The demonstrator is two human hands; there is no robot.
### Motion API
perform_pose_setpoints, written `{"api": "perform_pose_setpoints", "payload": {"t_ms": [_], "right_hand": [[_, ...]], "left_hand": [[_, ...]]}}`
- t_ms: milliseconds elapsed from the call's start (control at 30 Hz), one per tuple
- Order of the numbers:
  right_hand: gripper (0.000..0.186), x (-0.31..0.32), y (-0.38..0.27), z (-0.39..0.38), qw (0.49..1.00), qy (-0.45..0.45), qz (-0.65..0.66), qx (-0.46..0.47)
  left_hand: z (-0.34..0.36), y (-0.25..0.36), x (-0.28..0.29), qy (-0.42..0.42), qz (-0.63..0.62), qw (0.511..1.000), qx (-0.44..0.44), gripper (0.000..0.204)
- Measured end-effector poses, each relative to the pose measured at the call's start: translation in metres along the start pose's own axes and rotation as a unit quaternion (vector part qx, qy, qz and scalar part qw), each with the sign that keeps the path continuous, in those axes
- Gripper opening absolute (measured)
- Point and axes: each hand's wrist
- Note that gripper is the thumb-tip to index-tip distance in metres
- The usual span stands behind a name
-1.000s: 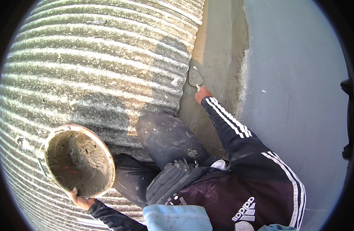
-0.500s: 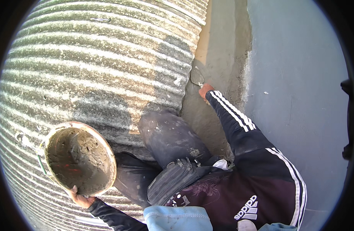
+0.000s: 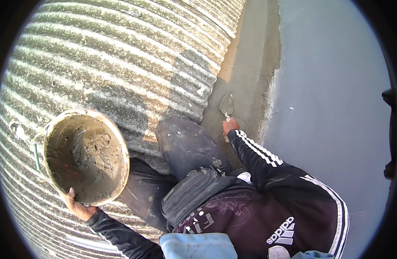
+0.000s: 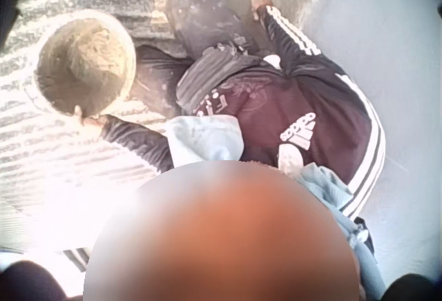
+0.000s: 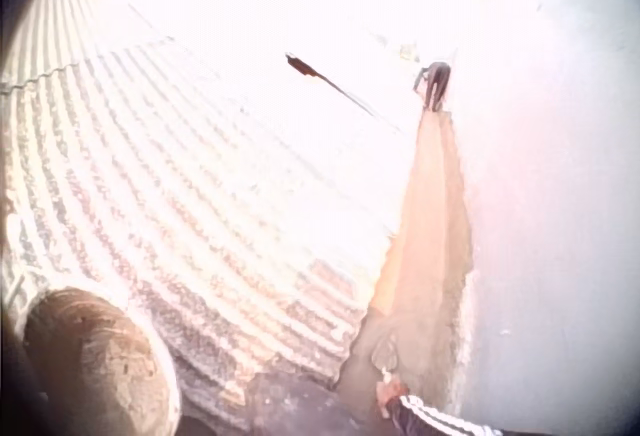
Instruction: The person scoops cement from a bucket with a trowel and spreads it along the junction between a corrugated roof and a wall. They repeatedly smooth the cement to create a continuous seal along the edge.
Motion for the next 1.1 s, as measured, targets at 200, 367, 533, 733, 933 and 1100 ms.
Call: {"api": "perform_pose_setpoints", "payload": {"t_ms": [200, 367, 533, 733, 933, 1100], "right_hand": [[0.04, -0.004, 0.007, -0.002, 0.971, -0.062, -0.191, 0.128], [0.044, 0.0, -0.013, -0.044, 0.988, 0.081, 0.11, 0.079], [0.018, 0.092, -0.161, -0.084, 0.846, 0.069, 0.293, 0.44], [0.031, 0.148, -0.289, -0.279, 0.644, 0.067, -0.063, 0.759], [0.025, 0.077, -0.316, -0.398, 0.436, -0.053, -0.321, 0.839], [0.028, 0.02, -0.361, -0.411, 0.36, -0.061, -0.489, 0.792]], "left_hand": [[-0.008, 0.003, -0.02, 0.019, 0.028, 0.999, -0.032, 0.05], [-0.014, 0.008, -0.033, -0.021, 0.009, 0.999, -0.022, 0.051], [-0.017, 0.005, -0.035, -0.05, -0.023, 0.996, -0.067, 0.046], [-0.013, 0.005, -0.037, -0.009, -0.022, 0.992, -0.128, 0.042], [-0.014, 0.006, -0.039, -0.003, -0.022, 0.991, -0.132, 0.037], [-0.015, 0.005, -0.039, 0.021, -0.008, 0.988, -0.152, 0.038]]}}
Point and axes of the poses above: each hand's wrist, its own z-axis towards the middle knuckle, its own x-axis out of the back of the hand, y = z × x, and after that the axes turned 2 degrees about x, right-handed
